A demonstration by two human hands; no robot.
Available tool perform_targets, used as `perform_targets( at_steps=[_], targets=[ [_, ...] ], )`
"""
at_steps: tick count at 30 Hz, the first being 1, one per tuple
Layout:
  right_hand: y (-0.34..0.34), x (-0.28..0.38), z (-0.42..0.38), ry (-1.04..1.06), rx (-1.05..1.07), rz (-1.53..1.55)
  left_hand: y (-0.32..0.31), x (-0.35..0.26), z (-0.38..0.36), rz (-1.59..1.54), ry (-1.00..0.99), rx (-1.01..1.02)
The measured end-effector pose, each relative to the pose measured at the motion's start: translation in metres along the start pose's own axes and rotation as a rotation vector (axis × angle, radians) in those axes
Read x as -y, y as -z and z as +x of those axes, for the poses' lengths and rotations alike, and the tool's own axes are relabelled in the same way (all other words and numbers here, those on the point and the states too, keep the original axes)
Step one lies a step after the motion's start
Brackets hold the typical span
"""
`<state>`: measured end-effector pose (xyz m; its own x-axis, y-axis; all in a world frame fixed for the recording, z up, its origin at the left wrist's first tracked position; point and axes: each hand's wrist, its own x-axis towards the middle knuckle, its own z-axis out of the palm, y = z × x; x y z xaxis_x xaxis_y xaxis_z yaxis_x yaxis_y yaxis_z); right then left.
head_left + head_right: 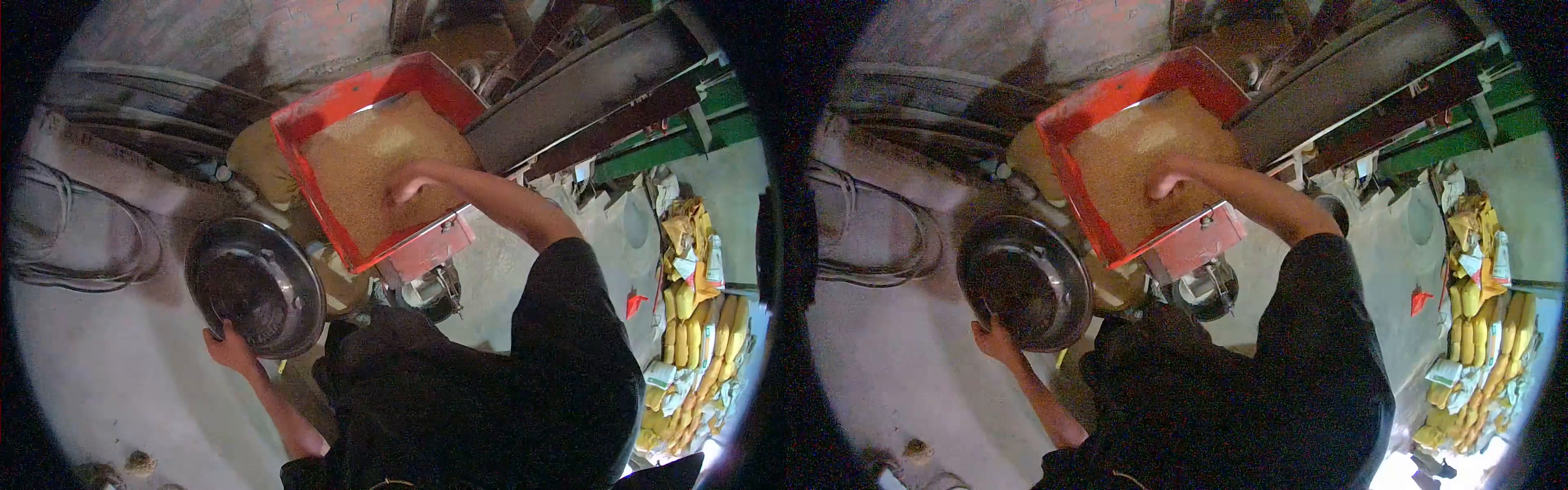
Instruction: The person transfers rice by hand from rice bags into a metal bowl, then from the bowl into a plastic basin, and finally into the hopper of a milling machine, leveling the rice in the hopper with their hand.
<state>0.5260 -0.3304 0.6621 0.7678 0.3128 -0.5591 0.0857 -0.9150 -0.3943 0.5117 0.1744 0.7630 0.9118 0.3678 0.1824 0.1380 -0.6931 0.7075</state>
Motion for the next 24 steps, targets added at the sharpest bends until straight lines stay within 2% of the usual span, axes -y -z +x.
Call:
perform_targets(
  at_steps=[1, 3, 5, 7, 9, 13, 14, 16, 18, 19, 20, 22, 24],
  targets=[
    [0.027, 0.041, -0.040, -0.081, 0.170, 0.026, 0.001, -0.011, -0.002, 0.002, -0.009, 0.004],
    [0.033, 0.049, -0.058, -0.166, 0.332, 0.065, 0.006, -0.045, -0.014, -0.119, 0.040, -0.013],
    [0.014, -0.005, -0.026, -0.236, 0.328, 0.090, 0.010, -0.059, -0.021, -0.145, 0.030, 0.012],
    [0.026, -0.033, -0.015, -0.275, 0.301, 0.125, 0.010, -0.066, -0.023, -0.169, 0.005, 0.040],
    [0.042, -0.048, 0.004, -0.364, -0.053, 0.110, 0.008, -0.063, -0.026, -0.216, -0.053, 0.004],
    [0.064, -0.065, 0.011, -0.625, -0.749, 0.073, 0.008, -0.060, -0.027, -0.313, -0.078, 0.102],
    [0.058, -0.066, 0.003, -0.662, -0.759, 0.096, 0.010, -0.062, -0.025, -0.227, -0.108, 0.090],
    [0.049, -0.040, -0.021, -0.387, -0.614, 0.072, 0.011, -0.074, -0.024, -0.144, -0.169, 0.108],
    [0.036, -0.028, 0.019, -0.307, -0.745, 0.050, 0.015, -0.089, -0.029, -0.152, -0.142, 0.036],
    [0.026, -0.032, 0.052, -0.365, -0.947, 0.028, 0.017, -0.070, -0.020, -0.256, -0.206, 0.084],
    [0.040, -0.002, 0.021, -0.393, -0.953, -0.007, 0.018, -0.069, -0.021, -0.265, -0.221, 0.099],
    [0.068, 0.080, -0.066, -0.435, -0.991, -0.085, 0.025, -0.067, -0.024, -0.107, -0.260, 0.001],
    [0.039, 0.113, -0.109, -0.471, -1.033, -0.126, 0.025, -0.056, -0.019, -0.145, -0.254, 0.019]
  ],
)
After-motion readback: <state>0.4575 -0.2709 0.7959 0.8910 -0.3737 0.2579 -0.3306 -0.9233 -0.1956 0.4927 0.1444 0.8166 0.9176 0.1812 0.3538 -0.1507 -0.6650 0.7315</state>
